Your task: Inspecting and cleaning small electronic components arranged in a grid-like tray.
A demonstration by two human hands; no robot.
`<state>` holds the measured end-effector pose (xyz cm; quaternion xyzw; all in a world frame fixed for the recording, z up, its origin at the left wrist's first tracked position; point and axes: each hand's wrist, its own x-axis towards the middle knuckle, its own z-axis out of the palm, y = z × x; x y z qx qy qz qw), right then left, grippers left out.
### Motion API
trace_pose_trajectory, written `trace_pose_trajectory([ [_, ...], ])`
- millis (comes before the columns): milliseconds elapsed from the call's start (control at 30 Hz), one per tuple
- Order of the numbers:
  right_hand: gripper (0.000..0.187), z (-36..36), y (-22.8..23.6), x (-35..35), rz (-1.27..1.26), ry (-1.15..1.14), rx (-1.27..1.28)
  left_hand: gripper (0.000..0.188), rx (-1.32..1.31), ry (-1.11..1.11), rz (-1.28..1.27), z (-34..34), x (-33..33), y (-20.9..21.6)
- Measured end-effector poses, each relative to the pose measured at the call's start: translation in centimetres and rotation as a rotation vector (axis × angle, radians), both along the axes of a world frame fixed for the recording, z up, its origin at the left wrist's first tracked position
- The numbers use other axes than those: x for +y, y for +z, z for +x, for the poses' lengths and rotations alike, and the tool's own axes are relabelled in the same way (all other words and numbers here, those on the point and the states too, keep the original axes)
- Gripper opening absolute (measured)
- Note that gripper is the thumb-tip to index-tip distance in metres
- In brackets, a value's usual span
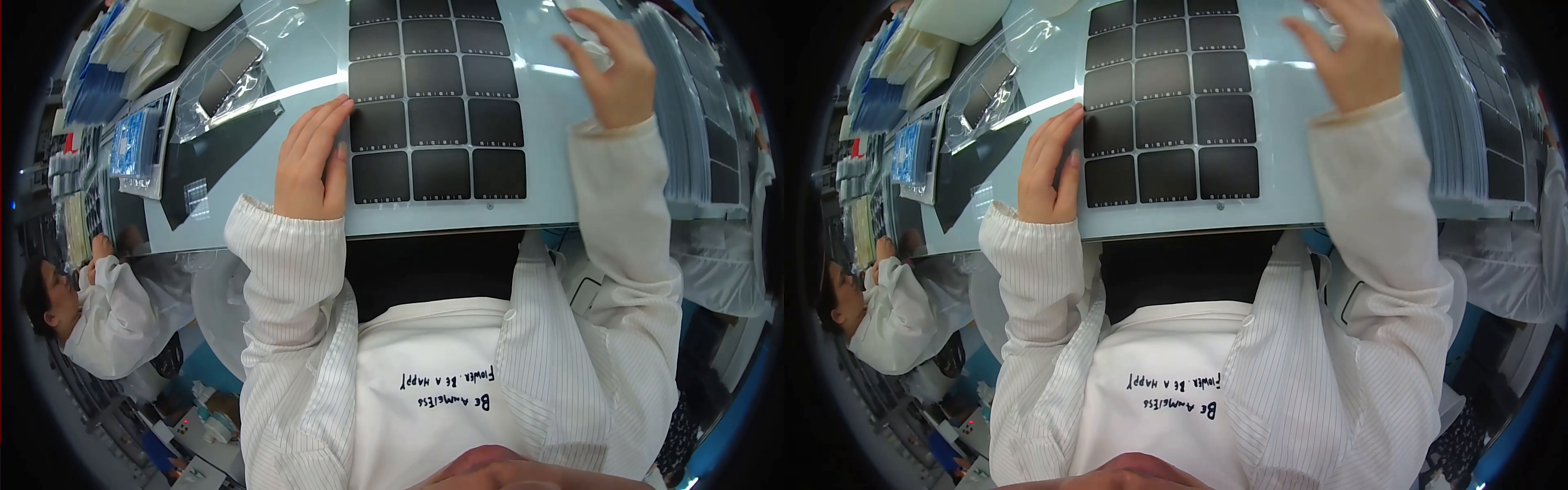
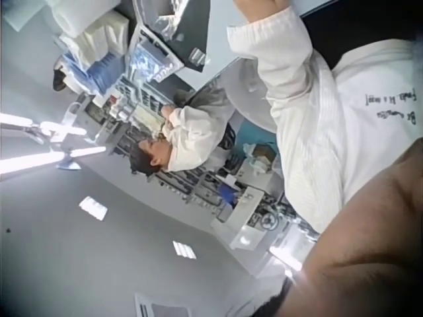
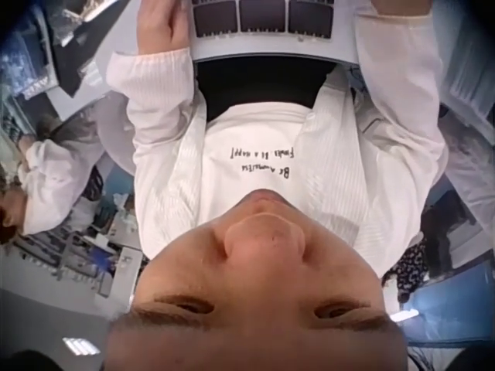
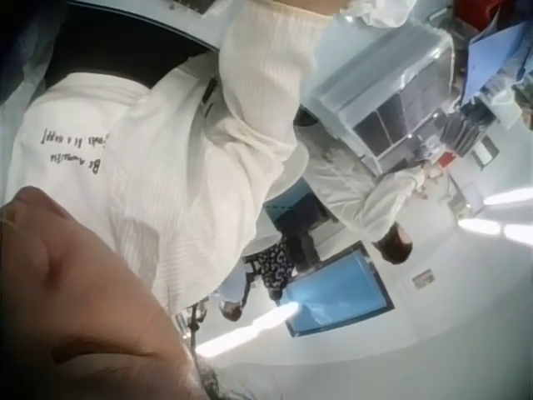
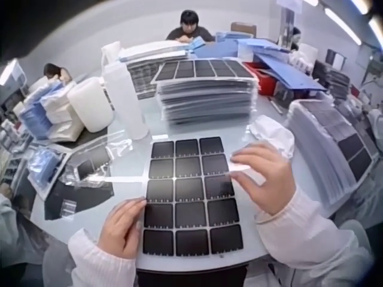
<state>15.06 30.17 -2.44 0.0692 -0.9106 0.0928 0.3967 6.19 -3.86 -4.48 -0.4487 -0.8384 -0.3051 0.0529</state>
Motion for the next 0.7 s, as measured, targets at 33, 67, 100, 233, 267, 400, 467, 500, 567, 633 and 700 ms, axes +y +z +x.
trace_pose_trajectory([
  [33,0.029,0.2,-0.4,1.6,-0.015,-0.143,-0.059,0.047,0.011,0.002,-0.001,-0.1,0.0,-0.1],
  [67,0.032,0.3,-0.7,3.0,-0.031,-0.284,-0.118,0.047,0.022,0.004,-0.002,-0.1,0.0,-0.2],
  [100,0.034,0.7,-1.2,4.2,-0.047,-0.430,-0.178,0.047,0.021,-0.007,-0.007,-0.2,0.1,-0.3],
  [233,0.045,1.7,-2.0,6.9,-0.278,-0.616,-0.487,0.046,0.025,-0.011,0.004,-0.3,0.3,-0.2],
  [267,0.045,1.9,-2.1,7.0,-0.282,-0.618,-0.487,0.046,0.032,-0.006,0.003,-0.3,0.3,-0.2],
  [400,0.046,2.1,-2.3,6.5,-0.253,-0.441,-0.433,0.046,0.024,0.000,-0.008,-0.2,0.2,-0.2],
  [467,0.045,2.3,-2.4,6.7,-0.248,-0.454,-0.430,0.046,0.018,0.012,-0.008,-0.2,0.3,-0.1],
  [500,0.042,2.3,-2.6,6.7,-0.230,-0.412,-0.407,0.046,0.021,0.014,-0.010,-0.2,0.3,-0.1],
  [567,0.039,2.2,-2.5,6.0,-0.213,-0.368,-0.380,0.046,0.006,0.005,-0.014,-0.2,0.3,-0.1],
  [633,0.032,1.5,-1.6,2.7,-0.313,-0.150,-0.355,0.047,0.002,0.017,-0.018,-0.3,0.2,-0.1],
  [700,0.026,1.0,-0.4,-1.8,-0.413,0.066,-0.327,0.047,-0.004,0.026,-0.024,-0.2,0.1,-0.2],
])
